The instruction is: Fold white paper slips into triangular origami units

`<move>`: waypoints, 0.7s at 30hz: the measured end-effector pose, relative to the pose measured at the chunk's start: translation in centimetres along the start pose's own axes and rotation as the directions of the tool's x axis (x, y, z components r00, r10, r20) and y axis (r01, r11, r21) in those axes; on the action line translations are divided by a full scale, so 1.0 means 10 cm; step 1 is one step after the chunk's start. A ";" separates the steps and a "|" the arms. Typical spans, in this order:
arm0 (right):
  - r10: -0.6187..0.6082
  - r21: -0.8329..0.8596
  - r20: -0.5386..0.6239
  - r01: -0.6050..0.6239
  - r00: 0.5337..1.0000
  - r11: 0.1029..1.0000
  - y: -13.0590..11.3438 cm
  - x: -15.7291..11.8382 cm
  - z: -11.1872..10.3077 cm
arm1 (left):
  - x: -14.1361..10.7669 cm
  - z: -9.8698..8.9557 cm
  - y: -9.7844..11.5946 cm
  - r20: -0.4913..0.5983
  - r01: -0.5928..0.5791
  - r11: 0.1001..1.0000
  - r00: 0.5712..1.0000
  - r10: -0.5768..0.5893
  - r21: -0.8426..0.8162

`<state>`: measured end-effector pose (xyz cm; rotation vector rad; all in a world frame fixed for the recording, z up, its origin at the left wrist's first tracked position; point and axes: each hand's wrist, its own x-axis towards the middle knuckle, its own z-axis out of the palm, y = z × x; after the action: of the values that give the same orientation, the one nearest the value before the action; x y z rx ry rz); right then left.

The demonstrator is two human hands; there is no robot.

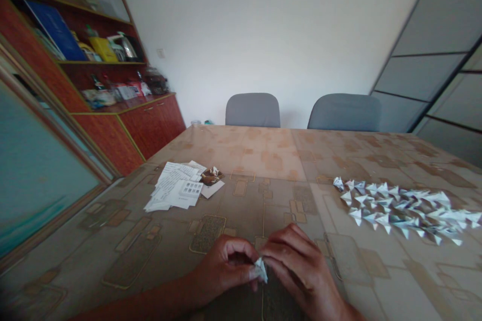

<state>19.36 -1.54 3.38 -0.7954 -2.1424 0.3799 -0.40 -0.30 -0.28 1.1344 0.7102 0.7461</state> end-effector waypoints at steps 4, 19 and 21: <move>-0.042 0.006 0.036 0.042 0.998 0.999 -0.04 0.02 -0.02 | -0.01 0.01 0.04 0.018 0.017 1.000 1.000 -0.017 -0.001; 0.030 0.056 0.067 -0.034 0.997 0.998 -0.05 0.00 0.05 | -0.01 0.00 -0.02 0.004 -0.045 0.999 0.999 0.045 -0.017; 0.068 0.062 0.049 -0.071 0.996 0.996 -0.05 -0.01 0.08 | 0.00 0.00 -0.03 -0.037 -0.086 0.996 0.996 0.086 -0.004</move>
<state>18.61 -2.00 3.06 -0.8337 -2.1392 0.5053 -0.34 -0.43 -0.55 1.1546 0.6936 0.8428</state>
